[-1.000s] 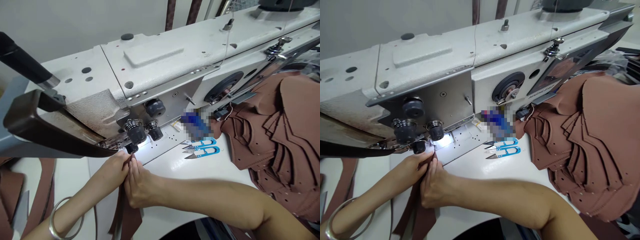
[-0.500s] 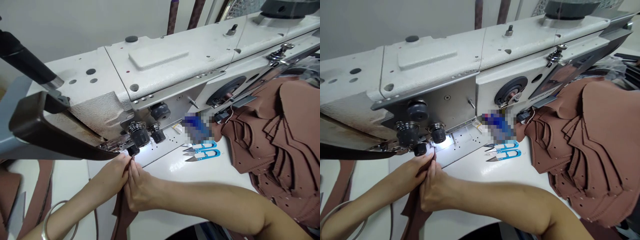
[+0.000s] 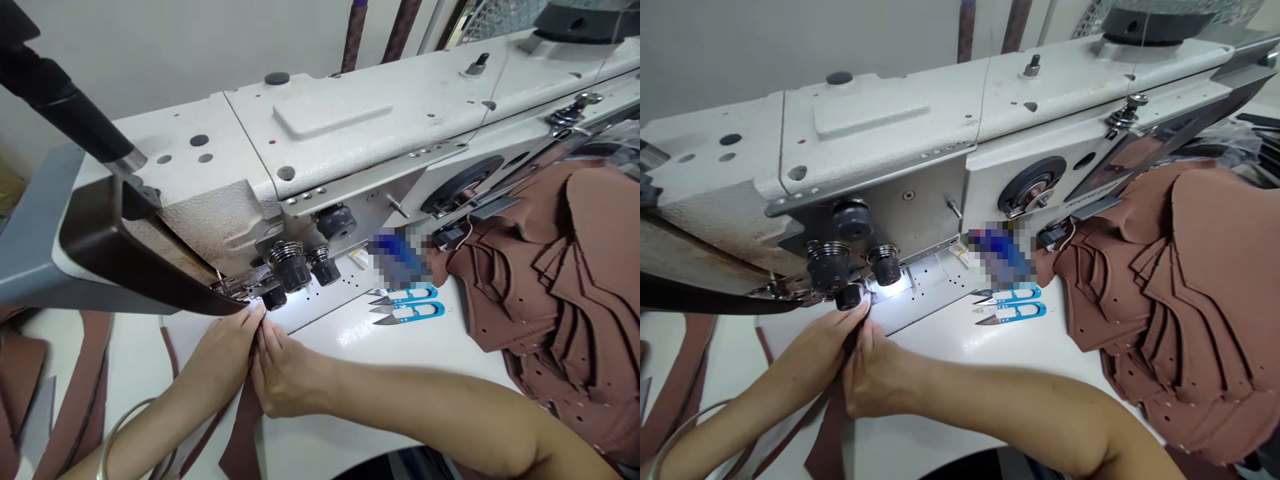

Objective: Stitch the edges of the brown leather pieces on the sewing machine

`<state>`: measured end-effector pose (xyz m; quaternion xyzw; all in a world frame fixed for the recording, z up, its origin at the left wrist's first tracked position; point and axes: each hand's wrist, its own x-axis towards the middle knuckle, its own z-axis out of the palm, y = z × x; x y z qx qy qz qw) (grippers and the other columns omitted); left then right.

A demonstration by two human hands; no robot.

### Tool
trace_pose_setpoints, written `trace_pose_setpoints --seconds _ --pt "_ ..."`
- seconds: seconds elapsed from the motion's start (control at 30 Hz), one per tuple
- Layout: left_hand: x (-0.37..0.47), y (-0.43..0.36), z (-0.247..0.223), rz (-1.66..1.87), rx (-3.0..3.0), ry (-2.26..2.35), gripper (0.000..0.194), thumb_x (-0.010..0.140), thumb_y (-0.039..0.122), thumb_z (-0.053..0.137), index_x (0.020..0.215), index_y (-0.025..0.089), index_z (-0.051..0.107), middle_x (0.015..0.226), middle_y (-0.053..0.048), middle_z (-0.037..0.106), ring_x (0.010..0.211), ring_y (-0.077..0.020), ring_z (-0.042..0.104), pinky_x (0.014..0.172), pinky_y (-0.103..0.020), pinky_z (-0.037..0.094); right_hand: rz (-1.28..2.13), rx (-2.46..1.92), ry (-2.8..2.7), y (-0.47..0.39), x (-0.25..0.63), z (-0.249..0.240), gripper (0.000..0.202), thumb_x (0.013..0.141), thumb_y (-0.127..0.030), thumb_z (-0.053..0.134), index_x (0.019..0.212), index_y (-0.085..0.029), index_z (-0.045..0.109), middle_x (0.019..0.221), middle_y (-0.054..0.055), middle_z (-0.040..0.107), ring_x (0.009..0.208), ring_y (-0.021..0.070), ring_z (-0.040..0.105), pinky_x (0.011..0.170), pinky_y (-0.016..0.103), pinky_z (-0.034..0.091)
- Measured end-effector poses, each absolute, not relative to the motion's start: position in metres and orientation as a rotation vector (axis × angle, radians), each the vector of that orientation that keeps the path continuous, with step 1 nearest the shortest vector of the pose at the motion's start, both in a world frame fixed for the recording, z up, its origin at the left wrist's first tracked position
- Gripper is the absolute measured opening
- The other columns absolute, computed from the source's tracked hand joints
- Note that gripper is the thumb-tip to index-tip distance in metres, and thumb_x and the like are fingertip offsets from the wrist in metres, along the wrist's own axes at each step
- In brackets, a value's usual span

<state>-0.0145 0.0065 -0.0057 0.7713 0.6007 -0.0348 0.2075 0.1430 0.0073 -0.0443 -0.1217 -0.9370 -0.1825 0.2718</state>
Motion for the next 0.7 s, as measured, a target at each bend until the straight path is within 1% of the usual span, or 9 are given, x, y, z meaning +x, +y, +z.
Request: trace_pose_setpoints --seconds 0.17,0.33,0.4,0.5,0.6,0.7 --pt "-0.016 0.01 -0.008 -0.195 2.28 1.712 0.054 0.086 0.002 0.03 0.137 0.009 0.05 0.126 -0.018 0.063 0.112 -0.0275 0.06 0.096 -0.045 0.047 -0.424 -0.328 -2.613 0.015 0.149 -0.041 0.029 0.086 -0.007 0.039 0.088 0.003 0.066 0.094 0.031 0.067 0.089 0.0401 0.068 0.073 0.055 0.051" --pt "-0.013 0.011 -0.008 -0.266 2.347 1.734 0.053 0.085 0.002 0.033 0.134 0.008 0.052 0.122 -0.019 0.064 0.107 -0.0297 0.061 0.09 -0.045 0.048 -0.316 -0.279 -2.774 0.028 0.156 -0.036 0.028 0.088 -0.009 0.043 0.095 0.005 0.066 0.1 0.031 0.066 0.098 0.0399 0.066 0.078 0.051 0.051" --pt "-0.01 0.012 -0.006 -0.278 2.344 1.744 0.053 0.083 0.002 0.034 0.132 0.009 0.053 0.117 -0.018 0.065 0.104 -0.0288 0.062 0.088 -0.043 0.049 -0.278 -0.278 -2.804 0.033 0.158 -0.034 0.027 0.089 -0.01 0.046 0.095 0.004 0.067 0.101 0.029 0.067 0.097 0.0384 0.066 0.078 0.049 0.05" --pt "-0.005 0.014 0.001 -0.323 2.326 1.749 0.052 0.082 0.001 0.035 0.13 0.009 0.054 0.113 -0.017 0.066 0.106 -0.0288 0.061 0.089 -0.042 0.048 -0.24 -0.255 -2.865 0.039 0.16 -0.031 0.023 0.09 -0.011 0.05 0.093 0.002 0.069 0.1 0.027 0.068 0.091 0.0337 0.067 0.078 0.046 0.05" --pt "0.001 0.016 0.008 -0.409 2.287 1.75 0.048 0.084 0.003 0.036 0.127 0.01 0.056 0.116 -0.017 0.065 0.107 -0.0298 0.06 0.09 -0.043 0.047 -0.209 -0.23 -2.924 0.042 0.162 -0.029 0.019 0.092 -0.011 0.053 0.091 0.0 0.068 0.097 0.025 0.069 0.085 0.0291 0.066 0.076 0.043 0.05" --pt "0.008 0.019 0.015 -0.486 2.237 1.749 0.046 0.086 0.004 0.034 0.125 0.01 0.056 0.119 -0.017 0.064 0.108 -0.0295 0.06 0.092 -0.043 0.046 -0.195 -0.225 -2.946 0.043 0.162 -0.029 0.017 0.092 -0.01 0.053 0.09 -0.002 0.068 0.094 0.023 0.069 0.081 0.0273 0.065 0.071 0.041 0.049"
